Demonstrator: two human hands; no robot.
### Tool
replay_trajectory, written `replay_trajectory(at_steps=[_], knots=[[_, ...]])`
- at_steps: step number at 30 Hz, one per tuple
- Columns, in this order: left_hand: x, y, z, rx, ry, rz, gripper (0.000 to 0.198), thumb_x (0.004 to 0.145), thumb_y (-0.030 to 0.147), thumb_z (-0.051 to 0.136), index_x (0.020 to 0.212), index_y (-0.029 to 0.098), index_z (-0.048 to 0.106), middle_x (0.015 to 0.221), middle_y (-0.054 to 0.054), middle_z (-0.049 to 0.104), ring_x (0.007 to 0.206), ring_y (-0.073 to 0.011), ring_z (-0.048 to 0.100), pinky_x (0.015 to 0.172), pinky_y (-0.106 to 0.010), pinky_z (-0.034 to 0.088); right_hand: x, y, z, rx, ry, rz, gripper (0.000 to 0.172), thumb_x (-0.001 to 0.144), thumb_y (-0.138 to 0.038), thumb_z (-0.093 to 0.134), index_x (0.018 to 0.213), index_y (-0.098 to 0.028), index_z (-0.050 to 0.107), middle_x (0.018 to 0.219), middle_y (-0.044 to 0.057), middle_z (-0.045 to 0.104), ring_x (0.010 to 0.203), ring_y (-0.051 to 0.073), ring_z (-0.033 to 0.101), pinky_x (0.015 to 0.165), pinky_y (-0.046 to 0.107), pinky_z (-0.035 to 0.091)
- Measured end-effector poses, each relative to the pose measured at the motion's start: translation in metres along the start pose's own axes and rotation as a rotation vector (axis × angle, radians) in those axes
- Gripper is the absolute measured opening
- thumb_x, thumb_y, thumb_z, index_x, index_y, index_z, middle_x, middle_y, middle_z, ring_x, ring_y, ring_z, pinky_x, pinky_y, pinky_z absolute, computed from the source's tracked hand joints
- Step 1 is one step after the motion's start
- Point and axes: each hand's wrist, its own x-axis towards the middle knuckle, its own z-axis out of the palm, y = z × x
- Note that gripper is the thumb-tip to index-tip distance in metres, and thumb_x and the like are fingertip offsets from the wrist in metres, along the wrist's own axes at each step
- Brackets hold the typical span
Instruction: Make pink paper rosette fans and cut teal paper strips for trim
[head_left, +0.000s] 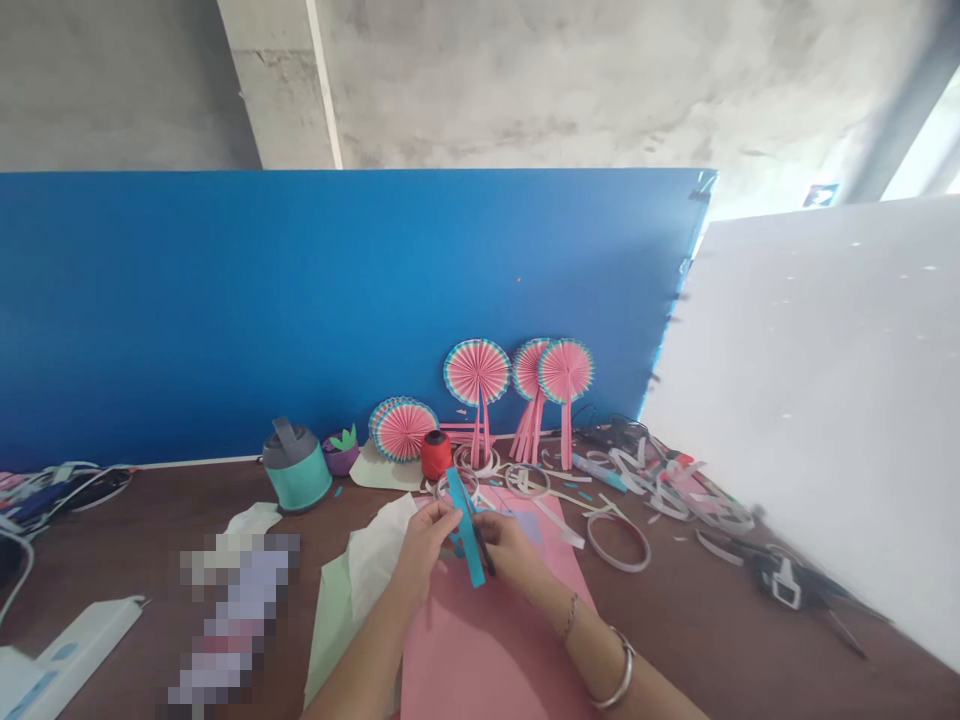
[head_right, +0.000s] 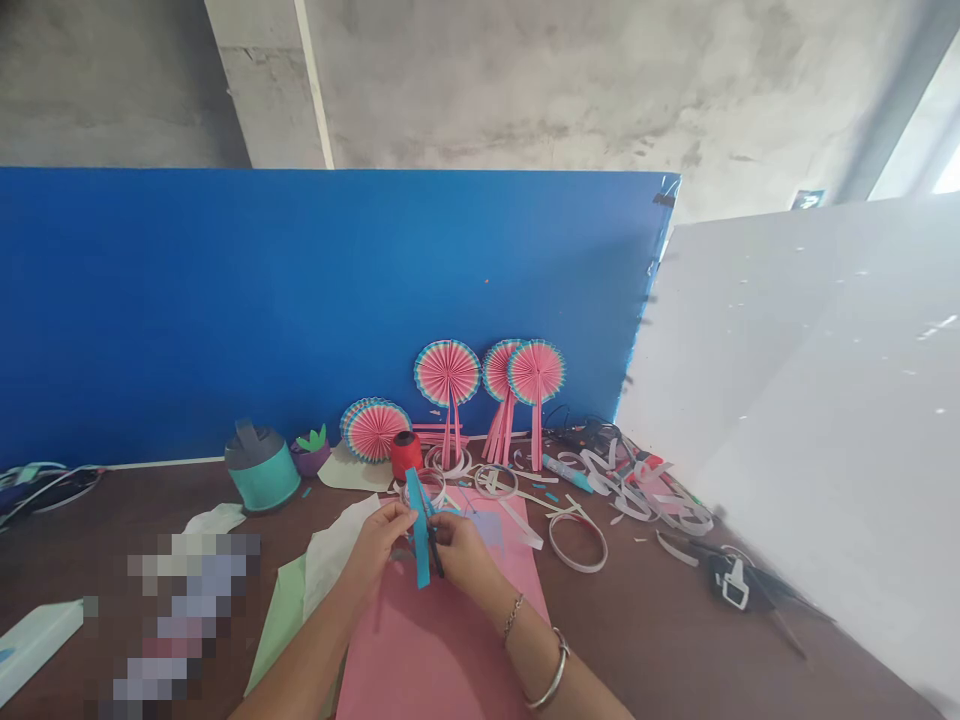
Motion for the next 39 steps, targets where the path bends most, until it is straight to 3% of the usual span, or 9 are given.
replay_trajectory(at_steps=[26, 31, 35, 39], knots=[[0.0, 0.0, 0.001, 0.032, -0.012, 0.013, 0.031, 0.06, 0.043, 0.075, 0.057, 0.018, 0.056, 0.055, 0.002, 0.055, 0.051, -0.0119, 0.052, 0.05, -0.023, 0.044, 0.004, 0.005, -0.002, -0.012, 0.015, -0.049, 0.022, 0.061, -0.037, 0.068, 0.073, -0.02, 0.064, 0.058, 0.0, 0.059, 0.049, 0.014, 0.048, 0.046, 0.025, 0.035], [0.002, 0.0, 0.0, 0.032, 0.023, 0.039, 0.032, 0.059, 0.046, 0.075, 0.056, 0.018, 0.058, 0.057, 0.001, 0.056, 0.054, -0.0129, 0.053, 0.053, -0.024, 0.044, 0.0, -0.001, -0.004, -0.007, 0.045, -0.029, 0.024, 0.07, -0.045, 0.067, 0.078, -0.022, 0.064, 0.061, 0.0, 0.059, 0.051, 0.015, 0.052, 0.048, 0.026, 0.037], [0.002, 0.003, -0.003, 0.022, 0.112, 0.087, 0.034, 0.06, 0.048, 0.073, 0.055, 0.018, 0.058, 0.057, 0.002, 0.053, 0.057, -0.0119, 0.05, 0.054, -0.022, 0.041, -0.004, -0.008, -0.008, 0.109, 0.007, 0.017, 0.036, 0.081, -0.057, 0.052, 0.077, -0.023, 0.061, 0.061, 0.001, 0.056, 0.054, 0.016, 0.054, 0.049, 0.026, 0.04], [0.004, 0.005, -0.007, 0.006, 0.177, 0.108, 0.037, 0.059, 0.051, 0.072, 0.055, 0.019, 0.056, 0.055, 0.003, 0.052, 0.056, -0.0117, 0.048, 0.052, -0.022, 0.038, -0.004, -0.007, -0.013, 0.245, -0.14, 0.133, 0.037, 0.083, -0.056, 0.049, 0.097, -0.024, 0.061, 0.066, 0.001, 0.06, 0.057, 0.017, 0.059, 0.046, 0.024, 0.036]])
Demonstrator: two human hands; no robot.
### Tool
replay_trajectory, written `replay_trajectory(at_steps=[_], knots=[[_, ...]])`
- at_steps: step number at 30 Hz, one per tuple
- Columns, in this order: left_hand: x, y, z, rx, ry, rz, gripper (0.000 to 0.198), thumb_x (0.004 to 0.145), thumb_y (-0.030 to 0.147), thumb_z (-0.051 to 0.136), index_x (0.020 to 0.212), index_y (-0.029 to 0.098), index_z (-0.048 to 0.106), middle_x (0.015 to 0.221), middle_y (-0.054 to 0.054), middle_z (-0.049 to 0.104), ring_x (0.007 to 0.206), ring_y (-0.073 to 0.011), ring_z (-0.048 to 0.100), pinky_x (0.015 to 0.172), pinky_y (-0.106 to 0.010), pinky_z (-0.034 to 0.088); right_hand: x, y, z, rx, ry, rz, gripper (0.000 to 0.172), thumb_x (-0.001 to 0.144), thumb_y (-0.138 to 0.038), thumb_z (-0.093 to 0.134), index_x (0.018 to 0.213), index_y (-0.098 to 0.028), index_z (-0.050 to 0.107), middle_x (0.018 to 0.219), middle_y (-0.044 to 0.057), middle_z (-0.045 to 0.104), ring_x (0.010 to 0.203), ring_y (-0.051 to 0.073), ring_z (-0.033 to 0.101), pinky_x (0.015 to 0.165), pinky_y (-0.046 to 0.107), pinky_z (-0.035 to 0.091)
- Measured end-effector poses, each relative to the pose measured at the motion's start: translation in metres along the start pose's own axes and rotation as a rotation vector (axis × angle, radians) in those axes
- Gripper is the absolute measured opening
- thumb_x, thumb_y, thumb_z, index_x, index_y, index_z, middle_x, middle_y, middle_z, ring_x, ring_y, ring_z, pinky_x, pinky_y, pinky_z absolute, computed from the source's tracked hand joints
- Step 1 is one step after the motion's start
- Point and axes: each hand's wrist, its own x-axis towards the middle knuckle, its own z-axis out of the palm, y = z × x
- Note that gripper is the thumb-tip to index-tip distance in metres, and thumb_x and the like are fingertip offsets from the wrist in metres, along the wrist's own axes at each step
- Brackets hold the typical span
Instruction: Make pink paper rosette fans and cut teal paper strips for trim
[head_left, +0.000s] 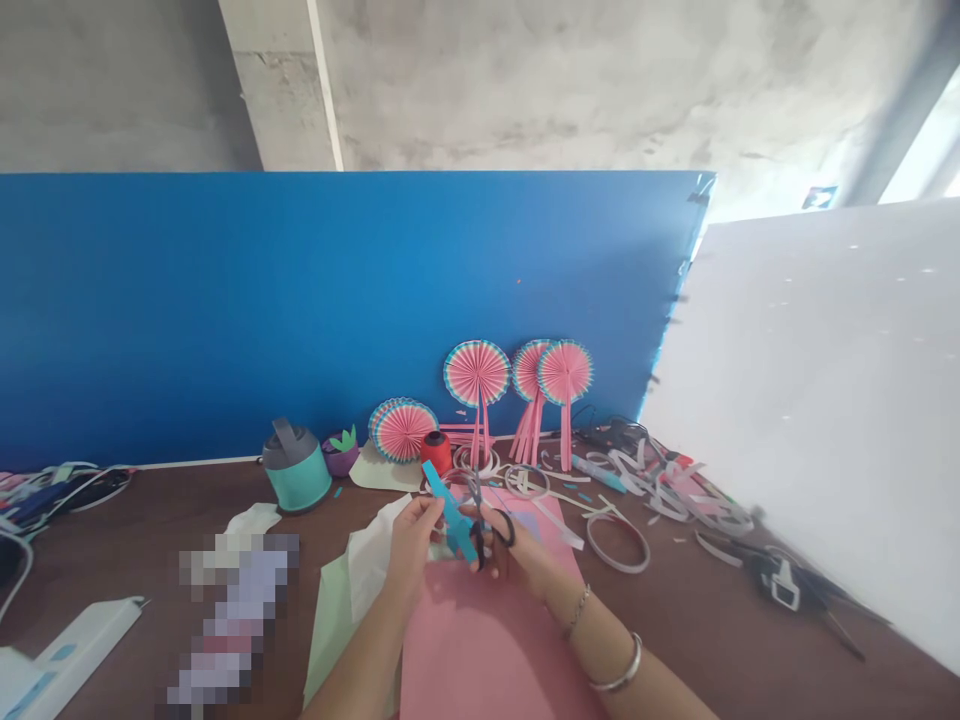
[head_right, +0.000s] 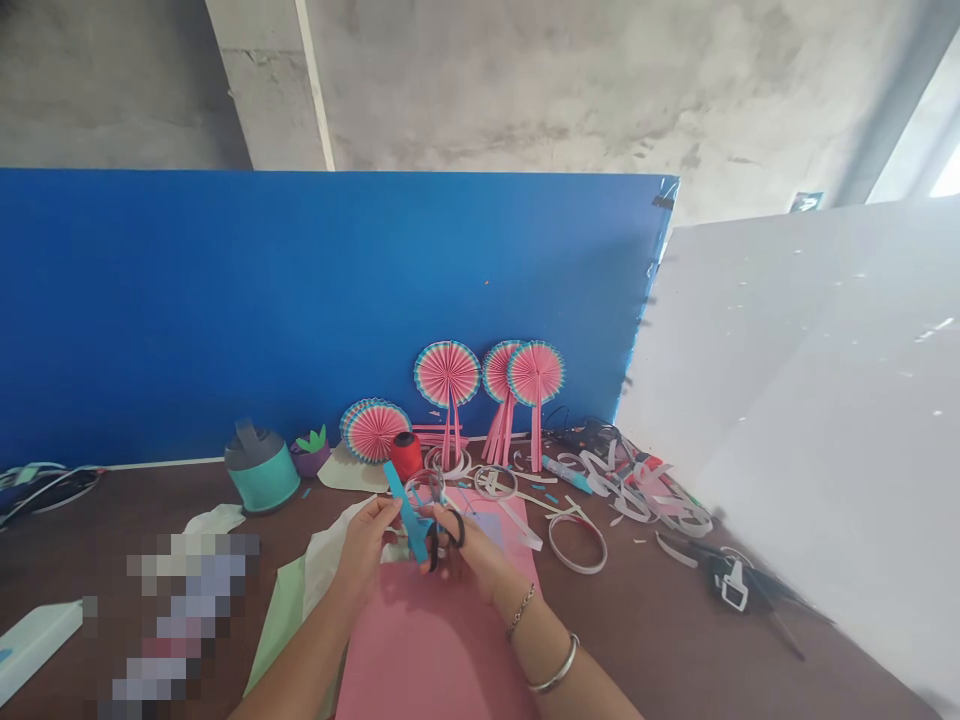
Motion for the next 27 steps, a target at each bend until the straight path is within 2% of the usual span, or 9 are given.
replay_trajectory(at_steps=[3, 6, 8, 10, 13, 16, 19, 23, 27], knots=[[0.0005, -0.0001, -0.0005, -0.015, 0.012, -0.001, 0.038, 0.058, 0.053, 0.073, 0.056, 0.019, 0.056, 0.056, 0.003, 0.053, 0.056, -0.0117, 0.049, 0.052, -0.022, 0.038, 0.0017, 0.0033, -0.0004, -0.071, -0.01, 0.008, 0.024, 0.071, -0.035, 0.063, 0.093, -0.024, 0.061, 0.066, -0.001, 0.063, 0.054, 0.015, 0.057, 0.045, 0.022, 0.032], [-0.0005, 0.0, 0.001, -0.027, -0.008, -0.019, 0.04, 0.058, 0.055, 0.074, 0.059, 0.018, 0.058, 0.057, 0.002, 0.055, 0.057, -0.0123, 0.051, 0.052, -0.022, 0.039, 0.0023, 0.0041, 0.0013, -0.131, 0.022, -0.037, 0.021, 0.066, -0.023, 0.061, 0.087, -0.023, 0.061, 0.059, -0.004, 0.059, 0.048, 0.012, 0.052, 0.045, 0.022, 0.03], [-0.0018, 0.0004, 0.003, -0.035, -0.042, -0.038, 0.042, 0.059, 0.057, 0.073, 0.062, 0.017, 0.06, 0.058, 0.0, 0.057, 0.057, -0.0134, 0.053, 0.052, -0.023, 0.04, 0.0011, 0.0026, 0.0017, -0.136, 0.011, -0.055, 0.033, 0.066, -0.022, 0.06, 0.098, -0.024, 0.062, 0.06, -0.005, 0.06, 0.048, 0.012, 0.053, 0.046, 0.022, 0.031], [-0.0033, 0.0007, 0.0052, -0.058, -0.096, -0.076, 0.044, 0.061, 0.059, 0.072, 0.068, 0.016, 0.063, 0.062, -0.001, 0.06, 0.057, -0.0146, 0.056, 0.053, -0.025, 0.043, -0.0012, 0.0005, 0.0012, -0.139, -0.006, -0.063, 0.055, 0.065, -0.023, 0.061, 0.12, -0.027, 0.056, 0.061, -0.005, 0.061, 0.05, 0.013, 0.055, 0.047, 0.022, 0.032], [-0.0052, 0.0002, 0.0074, -0.098, -0.163, -0.135, 0.046, 0.06, 0.058, 0.074, 0.078, 0.015, 0.067, 0.071, -0.003, 0.065, 0.059, -0.0162, 0.06, 0.055, -0.028, 0.047, -0.0044, -0.0015, 0.0004, -0.161, -0.024, -0.06, 0.087, 0.066, -0.026, 0.061, 0.146, -0.029, 0.026, 0.06, -0.007, 0.06, 0.053, 0.017, 0.059, 0.047, 0.024, 0.033], [-0.0067, -0.0009, 0.0075, -0.099, -0.192, -0.149, 0.047, 0.056, 0.05, 0.08, 0.085, 0.015, 0.069, 0.075, -0.005, 0.068, 0.06, -0.0167, 0.062, 0.056, -0.028, 0.047, -0.0056, -0.0018, 0.0004, -0.167, -0.005, -0.081, 0.102, 0.068, -0.031, 0.062, 0.152, -0.025, 0.003, 0.061, -0.006, 0.061, 0.055, 0.019, 0.061, 0.047, 0.024, 0.033], [-0.0071, -0.0026, 0.0068, -0.057, -0.244, -0.138, 0.046, 0.058, 0.046, 0.079, 0.091, 0.016, 0.071, 0.073, -0.005, 0.07, 0.061, -0.0176, 0.064, 0.058, -0.028, 0.048, -0.0051, -0.0017, 0.0002, -0.127, 0.035, -0.128, 0.107, 0.07, -0.036, 0.063, 0.151, -0.021, -0.005, 0.067, -0.003, 0.066, 0.054, 0.018, 0.061, 0.049, 0.025, 0.035], [-0.0047, -0.0056, 0.0058, -0.013, -0.252, -0.094, 0.04, 0.059, 0.046, 0.078, 0.083, 0.015, 0.072, 0.066, -0.004, 0.068, 0.059, -0.0176, 0.063, 0.058, -0.028, 0.047, -0.0039, -0.0008, -0.0015, -0.108, 0.05, -0.133, 0.101, 0.071, -0.038, 0.065, 0.15, -0.022, 0.004, 0.07, -0.002, 0.068, 0.054, 0.018, 0.061, 0.048, 0.024, 0.035], [-0.0008, -0.0054, 0.0027, -0.036, -0.17, -0.035, 0.036, 0.059, 0.047, 0.077, 0.071, 0.014, 0.07, 0.063, -0.003, 0.066, 0.057, -0.0153, 0.058, 0.057, -0.026, 0.044, -0.0019, 0.0013, -0.0042, -0.037, -0.052, -0.06, 0.064, 0.076, -0.046, 0.061, 0.134, -0.024, 0.043, 0.069, 0.0, 0.066, 0.057, 0.017, 0.062, 0.044, 0.022, 0.034]])
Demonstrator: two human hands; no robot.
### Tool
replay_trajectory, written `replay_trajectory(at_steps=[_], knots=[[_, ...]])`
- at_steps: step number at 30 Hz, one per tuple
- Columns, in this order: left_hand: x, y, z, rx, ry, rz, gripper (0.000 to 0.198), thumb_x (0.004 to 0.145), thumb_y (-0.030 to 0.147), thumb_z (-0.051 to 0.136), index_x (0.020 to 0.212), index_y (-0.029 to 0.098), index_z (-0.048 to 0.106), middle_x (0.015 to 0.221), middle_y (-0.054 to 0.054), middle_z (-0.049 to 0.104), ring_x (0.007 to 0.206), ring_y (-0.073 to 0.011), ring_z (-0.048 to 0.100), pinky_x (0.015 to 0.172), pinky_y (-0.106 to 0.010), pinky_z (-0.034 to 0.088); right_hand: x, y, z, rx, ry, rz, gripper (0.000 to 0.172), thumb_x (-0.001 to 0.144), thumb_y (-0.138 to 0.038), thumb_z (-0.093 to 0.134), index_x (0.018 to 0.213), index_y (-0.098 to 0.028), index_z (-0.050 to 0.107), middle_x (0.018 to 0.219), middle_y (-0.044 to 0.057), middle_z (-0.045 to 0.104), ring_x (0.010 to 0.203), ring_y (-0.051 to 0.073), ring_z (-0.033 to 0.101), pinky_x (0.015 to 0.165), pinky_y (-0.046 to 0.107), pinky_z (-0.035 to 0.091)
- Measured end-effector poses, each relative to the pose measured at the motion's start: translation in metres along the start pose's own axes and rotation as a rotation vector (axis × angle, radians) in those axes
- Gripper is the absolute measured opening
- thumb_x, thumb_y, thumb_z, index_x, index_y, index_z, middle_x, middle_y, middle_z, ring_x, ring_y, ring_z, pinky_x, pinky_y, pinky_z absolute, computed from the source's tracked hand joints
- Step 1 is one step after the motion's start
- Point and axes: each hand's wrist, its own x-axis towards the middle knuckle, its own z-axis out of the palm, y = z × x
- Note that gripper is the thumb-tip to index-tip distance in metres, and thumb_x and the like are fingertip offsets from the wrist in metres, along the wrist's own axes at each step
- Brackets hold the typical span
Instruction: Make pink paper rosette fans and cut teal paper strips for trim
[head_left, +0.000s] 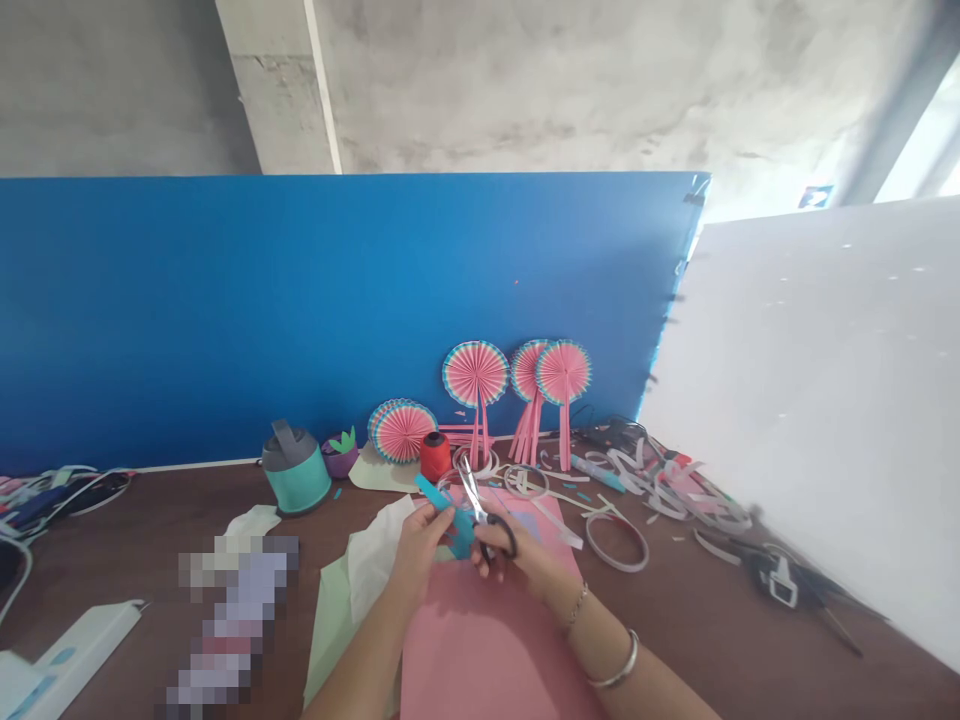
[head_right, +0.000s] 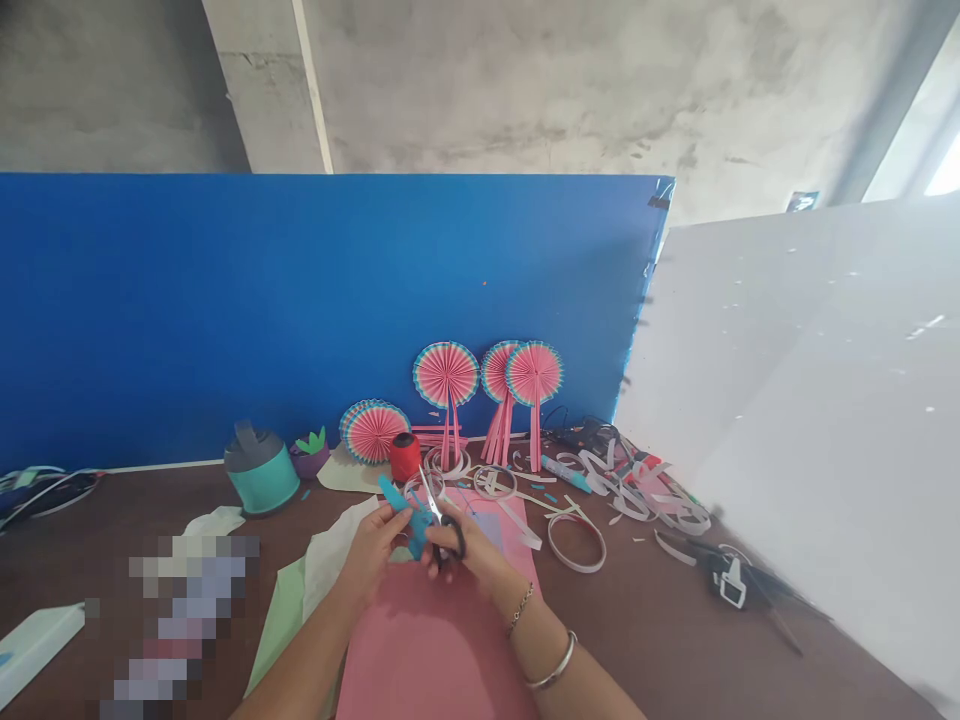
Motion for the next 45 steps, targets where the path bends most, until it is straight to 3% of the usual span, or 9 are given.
replay_trajectory(at_steps=[2, 6, 13, 19, 22, 25, 29, 33, 45], knots=[[0.001, 0.002, -0.002, -0.017, 0.053, 0.039, 0.036, 0.059, 0.047, 0.078, 0.07, 0.014, 0.068, 0.062, -0.002, 0.064, 0.057, -0.0137, 0.056, 0.058, -0.025, 0.043, 0.001, 0.001, -0.002, 0.075, -0.051, 0.01, 0.049, 0.082, -0.056, 0.051, 0.118, -0.023, 0.056, 0.073, 0.003, 0.067, 0.065, 0.018, 0.064, 0.047, 0.023, 0.039], [0.003, 0.004, -0.004, -0.05, 0.143, 0.088, 0.036, 0.058, 0.048, 0.077, 0.07, 0.016, 0.065, 0.059, 0.001, 0.06, 0.057, -0.0129, 0.053, 0.057, -0.025, 0.043, -0.001, 0.0, -0.005, 0.125, -0.151, 0.061, 0.054, 0.083, -0.069, 0.044, 0.103, -0.022, 0.06, 0.071, 0.005, 0.067, 0.068, 0.021, 0.067, 0.046, 0.024, 0.042], [0.005, 0.005, -0.009, -0.081, 0.246, 0.117, 0.032, 0.062, 0.048, 0.075, 0.065, 0.018, 0.063, 0.059, 0.002, 0.06, 0.061, -0.0139, 0.055, 0.059, -0.025, 0.042, -0.008, -0.009, 0.002, -0.015, -0.116, 0.062, 0.042, 0.078, -0.063, 0.057, 0.092, -0.023, 0.057, 0.071, 0.003, 0.065, 0.06, 0.018, 0.065, 0.039, 0.021, 0.03], [0.0, 0.011, -0.005, -0.199, 0.081, 0.078, 0.029, 0.066, 0.044, 0.07, 0.076, 0.017, 0.066, 0.079, -0.005, 0.07, 0.072, -0.0193, 0.064, 0.069, -0.031, 0.049, -0.009, -0.006, -0.009, 0.137, -0.284, 0.061, 0.062, 0.075, -0.075, 0.049, 0.1, -0.019, 0.06, 0.061, 0.001, 0.062, 0.043, 0.012, 0.051, 0.037, 0.021, 0.021], [-0.005, 0.015, -0.001, -0.285, -0.027, -0.021, 0.029, 0.066, 0.039, 0.069, 0.086, 0.017, 0.067, 0.089, -0.007, 0.071, 0.08, -0.0224, 0.066, 0.07, -0.032, 0.049, -0.011, -0.005, -0.013, 0.149, -0.301, 0.067, 0.071, 0.074, -0.081, 0.043, 0.101, -0.018, 0.062, 0.058, -0.001, 0.059, 0.04, 0.01, 0.046, 0.039, 0.021, 0.024], [-0.007, 0.016, 0.003, -0.283, -0.062, -0.032, 0.029, 0.067, 0.042, 0.07, 0.082, 0.018, 0.066, 0.083, -0.006, 0.07, 0.075, -0.0212, 0.065, 0.067, -0.032, 0.049, -0.012, -0.006, -0.011, 0.099, -0.288, 0.075, 0.072, 0.072, -0.082, 0.042, 0.101, -0.019, 0.062, 0.057, -0.001, 0.058, 0.04, 0.01, 0.045, 0.039, 0.021, 0.022], [-0.003, 0.016, 0.001, -0.269, 0.097, 0.076, 0.033, 0.061, 0.046, 0.077, 0.067, 0.017, 0.063, 0.066, -0.001, 0.065, 0.06, -0.0148, 0.058, 0.062, -0.028, 0.047, -0.01, -0.009, 0.0, -0.036, -0.19, 0.022, 0.051, 0.073, -0.07, 0.055, 0.089, -0.022, 0.058, 0.06, -0.001, 0.061, 0.043, 0.012, 0.05, 0.039, 0.022, 0.022], [0.003, 0.015, -0.009, -0.29, 0.246, 0.12, 0.033, 0.056, 0.044, 0.081, 0.067, 0.017, 0.065, 0.061, 0.003, 0.06, 0.058, -0.0114, 0.054, 0.06, -0.025, 0.044, -0.008, -0.011, 0.011, -0.162, -0.003, -0.081, 0.03, 0.074, -0.051, 0.067, 0.08, -0.024, 0.054, 0.054, -0.004, 0.058, 0.046, 0.013, 0.05, 0.045, 0.022, 0.03], [0.001, 0.017, -0.01, -0.27, 0.385, 0.126, 0.037, 0.052, 0.046, 0.083, 0.058, 0.016, 0.063, 0.056, 0.004, 0.051, 0.056, -0.0097, 0.047, 0.057, -0.023, 0.043, 0.001, 0.01, 0.015, -0.318, -0.052, -0.001, 0.033, 0.07, -0.044, 0.071, 0.085, -0.02, 0.054, 0.054, -0.004, 0.059, 0.046, 0.01, 0.049, 0.044, 0.02, 0.033]])
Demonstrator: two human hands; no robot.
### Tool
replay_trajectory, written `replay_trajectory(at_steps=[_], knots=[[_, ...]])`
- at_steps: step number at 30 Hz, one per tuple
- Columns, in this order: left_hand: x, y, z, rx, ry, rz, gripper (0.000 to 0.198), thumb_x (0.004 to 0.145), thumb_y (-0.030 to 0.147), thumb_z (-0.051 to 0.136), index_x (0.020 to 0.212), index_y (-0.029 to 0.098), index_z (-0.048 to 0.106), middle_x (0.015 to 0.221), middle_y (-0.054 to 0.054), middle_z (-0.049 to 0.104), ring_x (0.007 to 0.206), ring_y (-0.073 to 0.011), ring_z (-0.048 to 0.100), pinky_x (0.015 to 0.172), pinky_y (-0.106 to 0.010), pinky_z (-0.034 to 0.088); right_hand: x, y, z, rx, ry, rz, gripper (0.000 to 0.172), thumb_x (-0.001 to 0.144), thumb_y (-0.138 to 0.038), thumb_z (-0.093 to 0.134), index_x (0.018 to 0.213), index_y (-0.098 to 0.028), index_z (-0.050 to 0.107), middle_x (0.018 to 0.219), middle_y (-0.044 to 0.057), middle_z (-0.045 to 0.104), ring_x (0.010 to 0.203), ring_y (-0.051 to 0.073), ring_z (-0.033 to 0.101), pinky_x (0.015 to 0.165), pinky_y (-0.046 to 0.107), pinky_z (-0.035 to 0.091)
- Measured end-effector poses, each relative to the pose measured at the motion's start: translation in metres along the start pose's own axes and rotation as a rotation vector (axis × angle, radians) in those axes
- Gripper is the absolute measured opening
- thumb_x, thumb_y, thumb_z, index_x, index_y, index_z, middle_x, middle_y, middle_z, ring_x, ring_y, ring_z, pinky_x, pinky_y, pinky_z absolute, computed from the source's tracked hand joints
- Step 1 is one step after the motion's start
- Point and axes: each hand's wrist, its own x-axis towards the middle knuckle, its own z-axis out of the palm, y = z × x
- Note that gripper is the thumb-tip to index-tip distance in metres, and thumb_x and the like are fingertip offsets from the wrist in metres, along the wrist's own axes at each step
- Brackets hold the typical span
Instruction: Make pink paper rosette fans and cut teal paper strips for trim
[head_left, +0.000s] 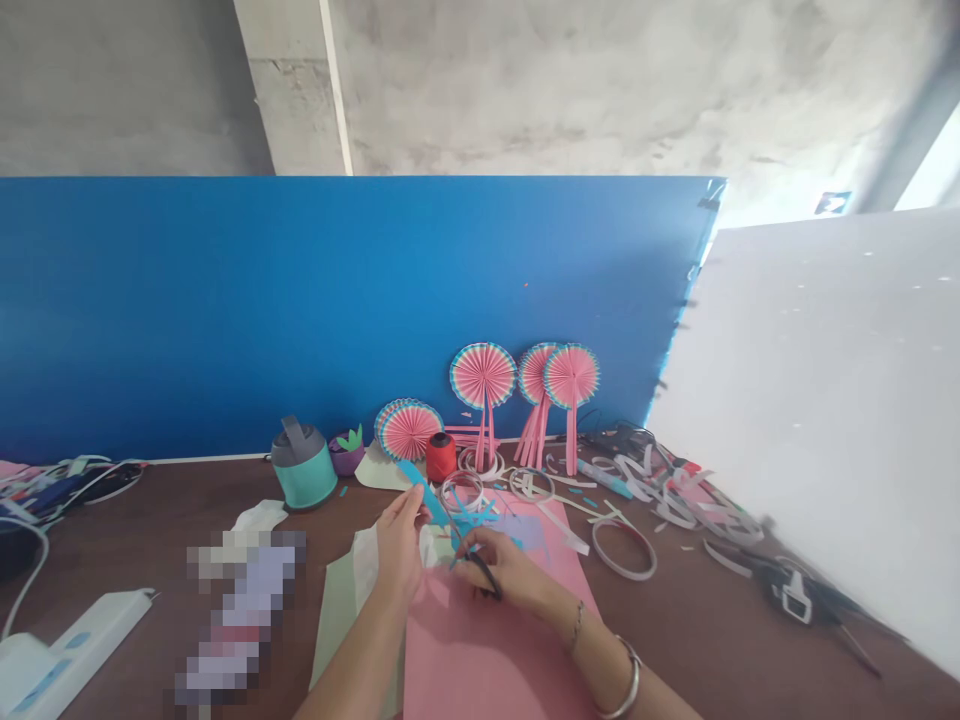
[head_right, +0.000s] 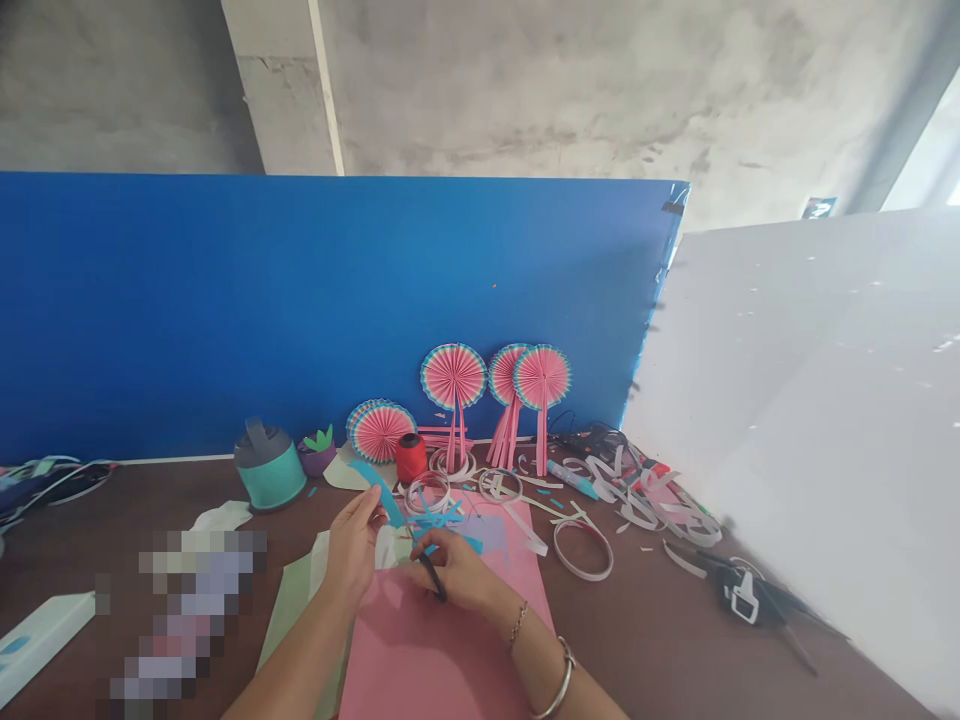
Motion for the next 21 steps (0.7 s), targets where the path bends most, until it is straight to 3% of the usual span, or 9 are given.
replay_trajectory(at_steps=[9, 21], knots=[[-0.0029, -0.0005, 0.0048, -0.038, 0.031, -0.051, 0.039, 0.044, 0.044, 0.086, 0.06, 0.014, 0.066, 0.057, 0.004, 0.054, 0.059, -0.0103, 0.049, 0.057, -0.023, 0.044, 0.0031, 0.003, 0.0025, -0.001, 0.01, 0.047, 0.04, 0.064, -0.045, 0.077, 0.085, -0.019, 0.054, 0.05, -0.008, 0.054, 0.043, 0.008, 0.046, 0.041, 0.019, 0.031], [-0.0014, -0.0023, 0.0047, -0.039, 0.024, -0.067, 0.035, 0.044, 0.039, 0.085, 0.059, 0.014, 0.067, 0.056, 0.003, 0.056, 0.058, -0.0109, 0.05, 0.054, -0.023, 0.043, 0.0058, 0.0047, 0.0006, -0.019, 0.012, 0.033, 0.039, 0.065, -0.045, 0.076, 0.084, -0.018, 0.055, 0.047, -0.008, 0.051, 0.042, 0.008, 0.045, 0.04, 0.019, 0.031]])
